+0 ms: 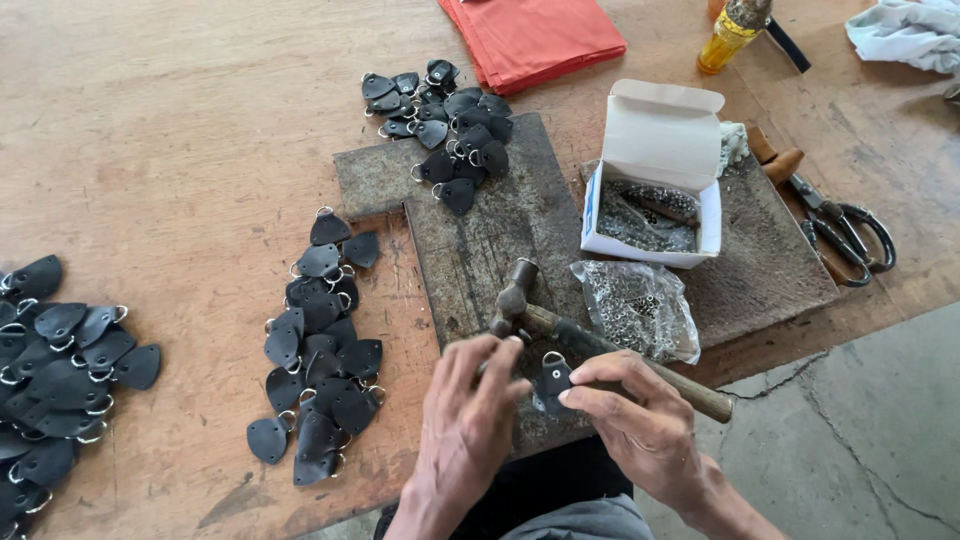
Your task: The person attaches metal split rings to black leather key fobs one at a time. They pick a fob, fit a ring through its hole, place it on a wooden block, and use a punch and mallet to set the fastener, setting finished fobs aside in piles.
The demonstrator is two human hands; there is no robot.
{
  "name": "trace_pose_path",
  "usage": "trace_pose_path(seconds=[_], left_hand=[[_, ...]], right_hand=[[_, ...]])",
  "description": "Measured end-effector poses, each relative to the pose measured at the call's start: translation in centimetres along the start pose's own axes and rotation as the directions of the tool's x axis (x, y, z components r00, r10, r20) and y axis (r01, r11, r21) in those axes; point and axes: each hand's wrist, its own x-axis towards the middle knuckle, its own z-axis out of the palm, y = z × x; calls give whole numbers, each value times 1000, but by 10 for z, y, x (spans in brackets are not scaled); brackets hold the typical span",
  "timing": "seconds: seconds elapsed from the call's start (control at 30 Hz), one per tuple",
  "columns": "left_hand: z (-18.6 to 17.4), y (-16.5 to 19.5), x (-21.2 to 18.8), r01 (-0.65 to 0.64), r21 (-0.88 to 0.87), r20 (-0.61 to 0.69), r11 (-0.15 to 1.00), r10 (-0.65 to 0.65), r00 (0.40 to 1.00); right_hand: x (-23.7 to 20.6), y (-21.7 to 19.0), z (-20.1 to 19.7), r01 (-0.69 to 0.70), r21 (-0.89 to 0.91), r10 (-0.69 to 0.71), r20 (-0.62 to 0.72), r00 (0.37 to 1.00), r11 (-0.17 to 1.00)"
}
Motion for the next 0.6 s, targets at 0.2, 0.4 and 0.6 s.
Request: trace_pose_path(seconds=[0.2,0.4,0.6], left_hand=[[9,10,-10,385,-579,155,719,-366,918],[15,4,-6,592,-768,358,245,-602,714],[0,12,-3,631,-581,334,514,-556,761]], right_hand=[[10,-6,5,-200,125,201,9,980,972],[12,-1,3,-726,344,627,366,687,595],[13,3,13,-675,457,588,339,735,580]])
